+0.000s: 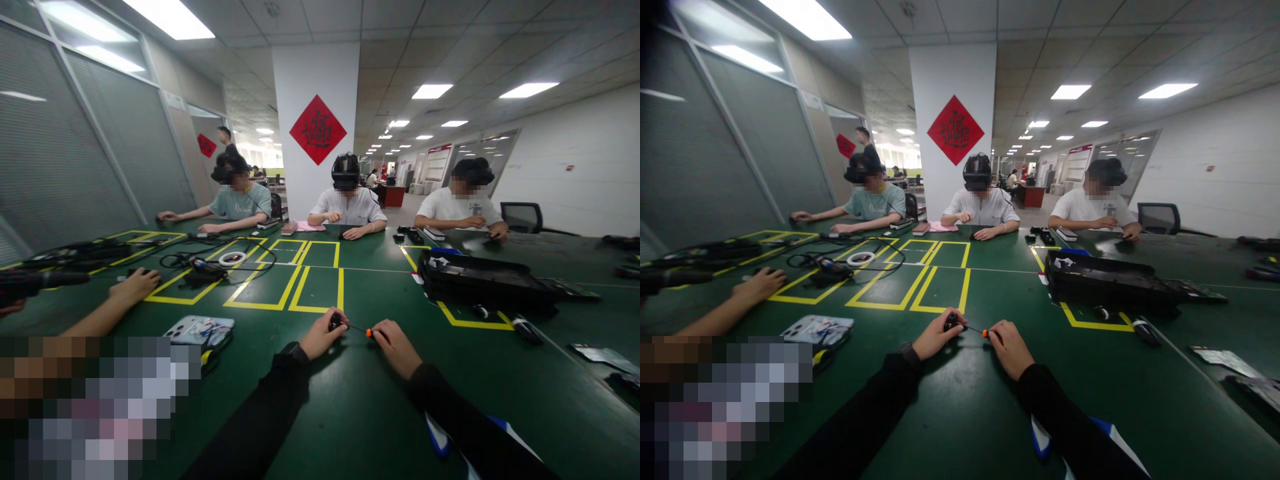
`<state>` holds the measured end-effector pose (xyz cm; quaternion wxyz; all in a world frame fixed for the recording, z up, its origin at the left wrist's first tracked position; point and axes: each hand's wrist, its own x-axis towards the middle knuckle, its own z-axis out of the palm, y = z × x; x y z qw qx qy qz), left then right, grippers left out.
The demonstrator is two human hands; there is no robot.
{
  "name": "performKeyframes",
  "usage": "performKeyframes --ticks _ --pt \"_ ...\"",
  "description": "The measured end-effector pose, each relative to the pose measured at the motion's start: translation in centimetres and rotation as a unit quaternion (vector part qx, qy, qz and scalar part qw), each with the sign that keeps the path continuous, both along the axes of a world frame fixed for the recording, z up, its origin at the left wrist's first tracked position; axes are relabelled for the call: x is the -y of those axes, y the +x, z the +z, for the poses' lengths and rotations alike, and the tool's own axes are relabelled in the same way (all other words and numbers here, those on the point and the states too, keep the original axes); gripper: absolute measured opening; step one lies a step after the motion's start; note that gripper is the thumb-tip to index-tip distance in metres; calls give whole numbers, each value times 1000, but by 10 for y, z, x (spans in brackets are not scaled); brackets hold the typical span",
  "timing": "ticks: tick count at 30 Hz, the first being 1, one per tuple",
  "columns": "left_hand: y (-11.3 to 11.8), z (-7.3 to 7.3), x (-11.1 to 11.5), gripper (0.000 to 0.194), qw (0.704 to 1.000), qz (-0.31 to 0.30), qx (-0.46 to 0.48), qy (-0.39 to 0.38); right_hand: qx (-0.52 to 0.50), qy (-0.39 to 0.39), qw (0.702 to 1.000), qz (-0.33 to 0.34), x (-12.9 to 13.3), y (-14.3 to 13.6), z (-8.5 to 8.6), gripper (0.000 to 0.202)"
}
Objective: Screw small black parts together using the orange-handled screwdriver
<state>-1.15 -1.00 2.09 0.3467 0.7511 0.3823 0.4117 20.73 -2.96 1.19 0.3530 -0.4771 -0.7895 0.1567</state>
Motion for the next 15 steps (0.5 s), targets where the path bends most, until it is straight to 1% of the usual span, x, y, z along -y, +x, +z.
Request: performKeyframes --ticks 3,9,15 --pt "0 0 0 19 1000 0 3 -4 11 3 1000 8 -1 0 0 27" --pt "0 0 1 19 1000 6 6 -11 -11 -5 1000 -5 1 1 1 11" --pt "1 1 1 19 1000 6 7 -12 -22 -15 1000 -16 4 0 4 15"
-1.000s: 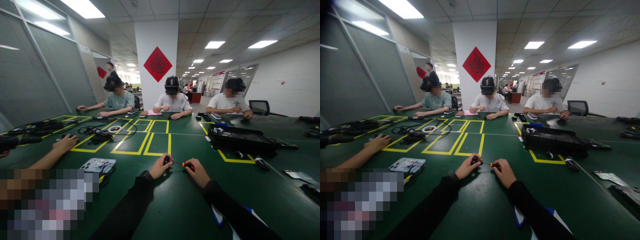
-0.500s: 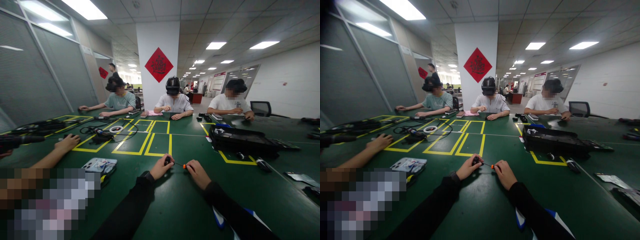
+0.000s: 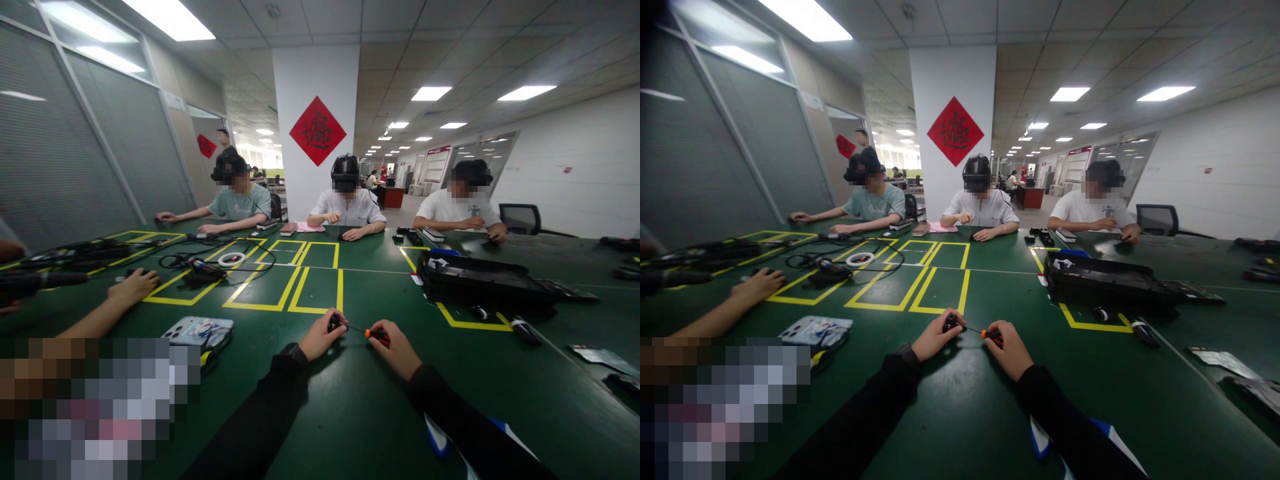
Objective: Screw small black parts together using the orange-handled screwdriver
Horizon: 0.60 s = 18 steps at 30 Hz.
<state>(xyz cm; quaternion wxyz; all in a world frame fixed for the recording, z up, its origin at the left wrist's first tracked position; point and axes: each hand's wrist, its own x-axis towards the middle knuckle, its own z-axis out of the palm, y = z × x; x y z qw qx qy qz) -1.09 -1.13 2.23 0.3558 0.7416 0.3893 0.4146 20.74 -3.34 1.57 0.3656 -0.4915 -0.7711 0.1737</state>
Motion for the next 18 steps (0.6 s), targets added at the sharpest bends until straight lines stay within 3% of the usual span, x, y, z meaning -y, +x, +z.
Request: performKeyframes --ticks 5,11,18 --pt "0 0 0 19 1000 -5 0 10 27 17 1000 0 -5 1 -3 25" --pt "0 -3 -2 20 1000 -4 2 3 29 27 999 4 -4 1 -4 12" --pt "1 -2 -1 19 1000 -4 1 -1 12 14 1000 3 -1 0 -3 15"
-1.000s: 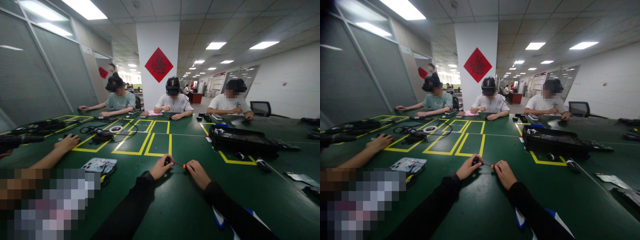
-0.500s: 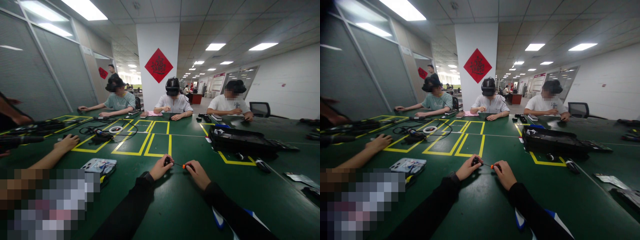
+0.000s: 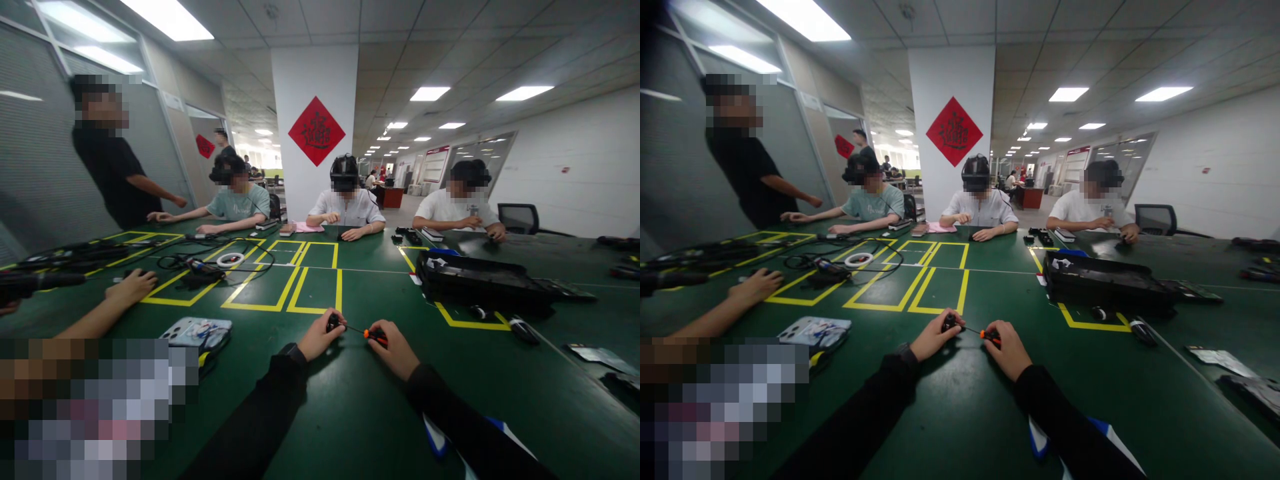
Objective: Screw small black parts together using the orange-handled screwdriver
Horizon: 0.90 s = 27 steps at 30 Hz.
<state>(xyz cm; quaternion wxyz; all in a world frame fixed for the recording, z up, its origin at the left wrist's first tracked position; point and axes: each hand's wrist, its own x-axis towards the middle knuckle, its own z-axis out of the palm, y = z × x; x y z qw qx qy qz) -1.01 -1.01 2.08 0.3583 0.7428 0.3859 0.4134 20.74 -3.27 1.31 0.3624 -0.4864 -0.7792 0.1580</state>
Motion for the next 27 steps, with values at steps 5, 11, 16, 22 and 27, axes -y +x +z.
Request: performKeyframes --ticks 5,11,16,22,27 --pt "1 0 0 19 1000 2 1 4 19 14 1000 5 -4 1 -2 22" --pt "3 0 2 22 1000 4 -1 1 17 28 999 -3 0 4 -2 11" --pt "5 -3 5 27 1000 10 5 -1 10 36 999 0 2 5 -4 13" --pt "8 -5 7 29 1000 22 -2 2 29 34 999 -1 -1 5 -6 22" --pt "10 -4 7 30 1000 27 -1 -3 36 49 998 1 0 8 -6 14"
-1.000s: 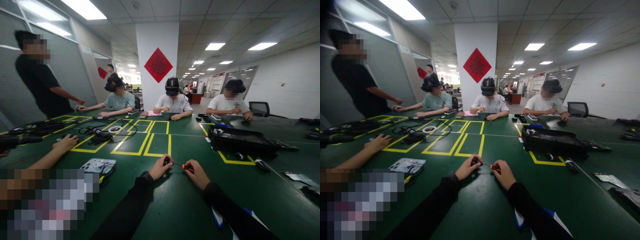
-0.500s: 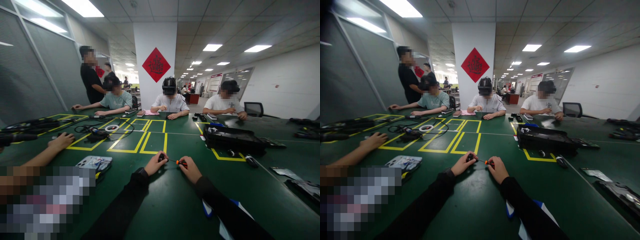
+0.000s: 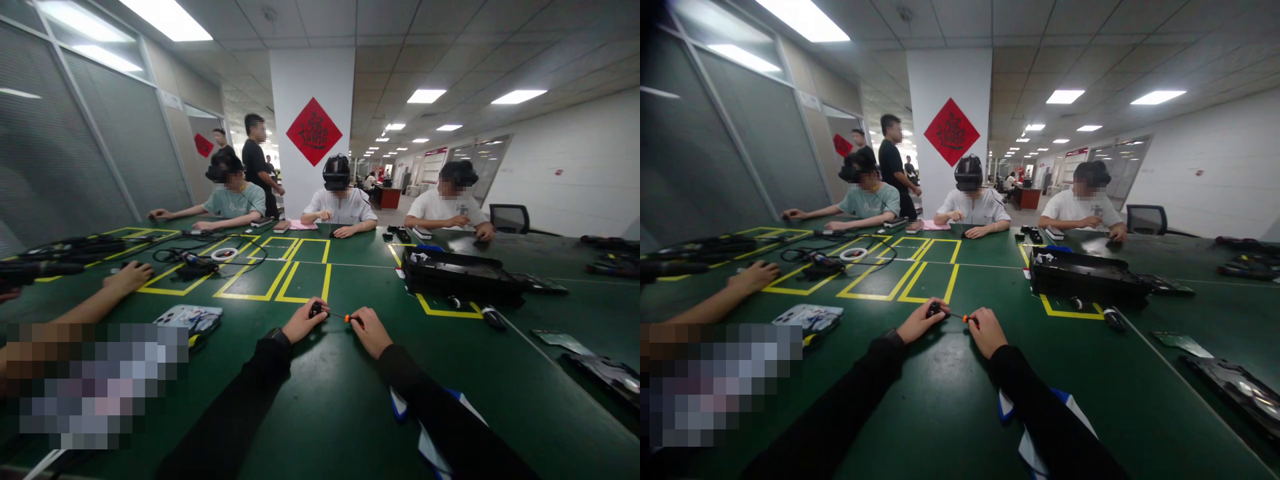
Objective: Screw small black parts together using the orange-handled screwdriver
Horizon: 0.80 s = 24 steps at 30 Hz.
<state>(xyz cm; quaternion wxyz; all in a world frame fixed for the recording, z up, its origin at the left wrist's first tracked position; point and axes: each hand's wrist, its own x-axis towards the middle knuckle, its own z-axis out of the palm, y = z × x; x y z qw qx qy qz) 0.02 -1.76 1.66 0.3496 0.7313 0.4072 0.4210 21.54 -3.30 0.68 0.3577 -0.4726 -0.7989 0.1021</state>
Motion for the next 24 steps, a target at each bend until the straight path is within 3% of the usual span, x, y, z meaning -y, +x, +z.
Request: performKeyframes --ticks 3,14,24 --pt "0 0 0 30 1000 -4 0 -1 -6 10 1000 4 2 1 1 9" --pt "-4 -2 -2 28 1000 -18 -3 8 4 2 1000 14 2 -3 1 19" --pt "-5 0 -2 28 1000 -7 -5 -1 -28 -28 999 15 2 -4 4 12"
